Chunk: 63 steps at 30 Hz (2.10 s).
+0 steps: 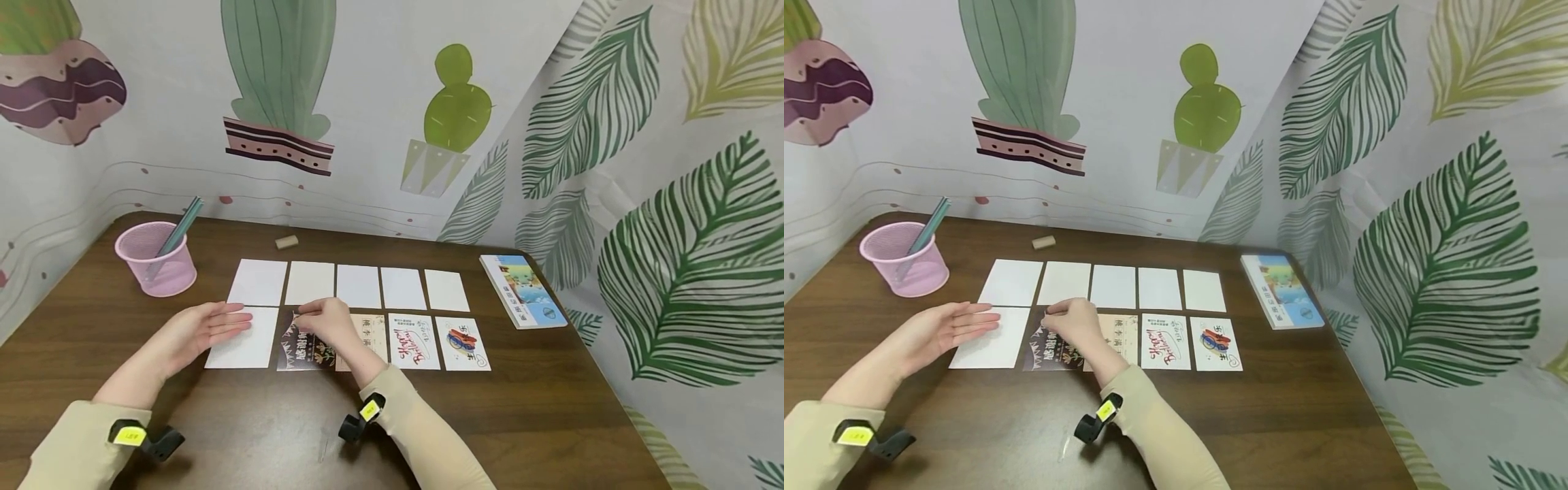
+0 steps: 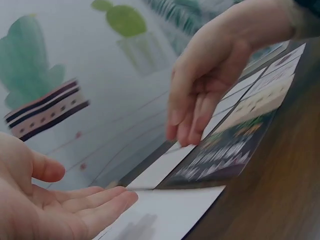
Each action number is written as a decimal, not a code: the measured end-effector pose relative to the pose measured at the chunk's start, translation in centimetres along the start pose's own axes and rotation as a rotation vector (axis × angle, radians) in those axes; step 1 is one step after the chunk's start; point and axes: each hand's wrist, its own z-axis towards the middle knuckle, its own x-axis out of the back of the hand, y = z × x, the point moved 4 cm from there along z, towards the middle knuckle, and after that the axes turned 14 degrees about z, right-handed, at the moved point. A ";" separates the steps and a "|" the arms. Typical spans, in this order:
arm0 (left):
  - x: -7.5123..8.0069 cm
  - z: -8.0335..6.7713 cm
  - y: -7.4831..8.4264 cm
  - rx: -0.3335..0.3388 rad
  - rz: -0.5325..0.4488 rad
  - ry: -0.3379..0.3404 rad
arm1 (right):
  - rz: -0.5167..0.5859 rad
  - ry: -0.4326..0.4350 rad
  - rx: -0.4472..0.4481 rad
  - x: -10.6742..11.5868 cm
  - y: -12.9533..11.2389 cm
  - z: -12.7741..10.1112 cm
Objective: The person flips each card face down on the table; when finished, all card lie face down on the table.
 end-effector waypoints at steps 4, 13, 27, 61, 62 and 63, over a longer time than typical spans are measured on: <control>-2.2 1.5 0.1 0.063 0.108 0.027 | 0.010 0.020 0.007 1.9 0.6 0.0; -4.1 3.0 -0.3 0.153 0.258 0.048 | -0.040 0.056 -0.005 4.0 1.3 -0.7; -4.7 3.2 -0.9 0.194 0.265 0.044 | -0.130 0.068 -0.036 4.1 2.2 -0.9; -5.7 4.2 -2.6 0.265 0.134 0.068 | -0.130 0.098 -0.009 4.1 2.6 -0.8; -5.7 4.2 -2.5 0.267 0.129 0.069 | -0.123 0.099 -0.007 4.1 2.4 -0.9; -5.8 4.2 -2.4 0.267 0.126 0.069 | -0.119 0.099 0.000 4.0 2.1 -0.9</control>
